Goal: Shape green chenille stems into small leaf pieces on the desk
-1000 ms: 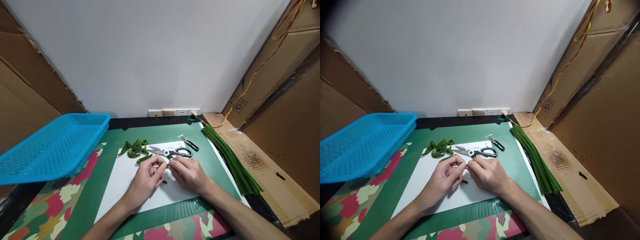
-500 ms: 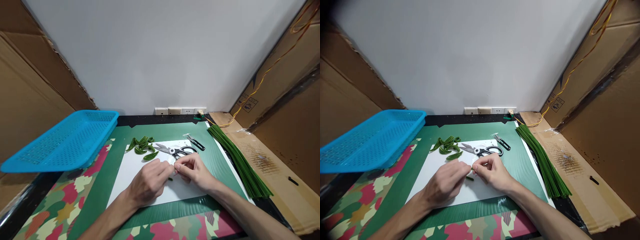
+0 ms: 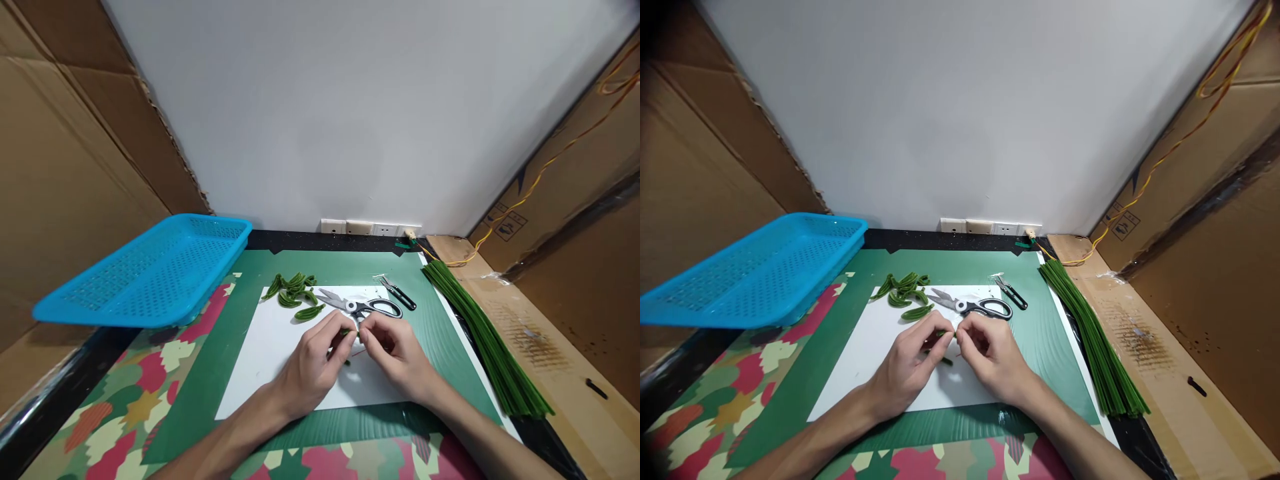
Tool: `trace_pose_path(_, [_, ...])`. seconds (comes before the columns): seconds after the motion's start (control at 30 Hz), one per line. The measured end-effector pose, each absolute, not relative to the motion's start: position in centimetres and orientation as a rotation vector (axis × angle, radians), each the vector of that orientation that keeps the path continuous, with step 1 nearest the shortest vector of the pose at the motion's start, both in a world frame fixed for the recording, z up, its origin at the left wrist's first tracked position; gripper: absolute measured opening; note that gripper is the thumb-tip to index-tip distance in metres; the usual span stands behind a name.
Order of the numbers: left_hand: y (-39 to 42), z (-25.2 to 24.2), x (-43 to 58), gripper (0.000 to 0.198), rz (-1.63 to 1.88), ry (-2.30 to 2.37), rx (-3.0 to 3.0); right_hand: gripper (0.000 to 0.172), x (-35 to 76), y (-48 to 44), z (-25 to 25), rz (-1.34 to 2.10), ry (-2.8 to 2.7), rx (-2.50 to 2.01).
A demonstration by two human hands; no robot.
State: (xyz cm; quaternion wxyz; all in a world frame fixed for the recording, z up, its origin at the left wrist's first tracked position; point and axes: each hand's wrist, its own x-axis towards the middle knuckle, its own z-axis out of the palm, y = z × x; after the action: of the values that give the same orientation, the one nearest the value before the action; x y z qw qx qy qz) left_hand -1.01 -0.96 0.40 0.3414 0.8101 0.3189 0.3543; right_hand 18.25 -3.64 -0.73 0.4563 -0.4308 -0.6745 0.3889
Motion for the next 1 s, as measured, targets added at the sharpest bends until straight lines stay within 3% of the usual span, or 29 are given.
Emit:
trace_pose_path(0.17, [-0.8,0.8,-1.1,0.028,0.707,0.838,1.885,0.013,19.1,-3.6,-1.5,0.279,-1.971,-0.995])
trace_pose_path(0.3, [-0.8,0.7,-1.0,0.032,0.674,0.808,1.733,0.013,19.6,-3.5,-1.5,0.018,-2.142,-0.926])
trace_pose_path(0.53, [-0.6,0.2,-1.1,0.038,0.538,0.689,1.331,0.013,19.3,-3.7,-1.1,-0.043,-2.171,-0.862])
trace_pose_path(0.77, [-0.6,0.9,-0.9,0.033,0.553,0.595,1.304,0.018,18.8,-3.8,-1.4,-0.094,-2.061,-0.862])
trace_pose_path(1.0, [-1.4,0.8,-0.4,0.033,0.694,0.608,1.387,0.022,17.6,-4.7,-0.6,0.27,-1.804,-0.914])
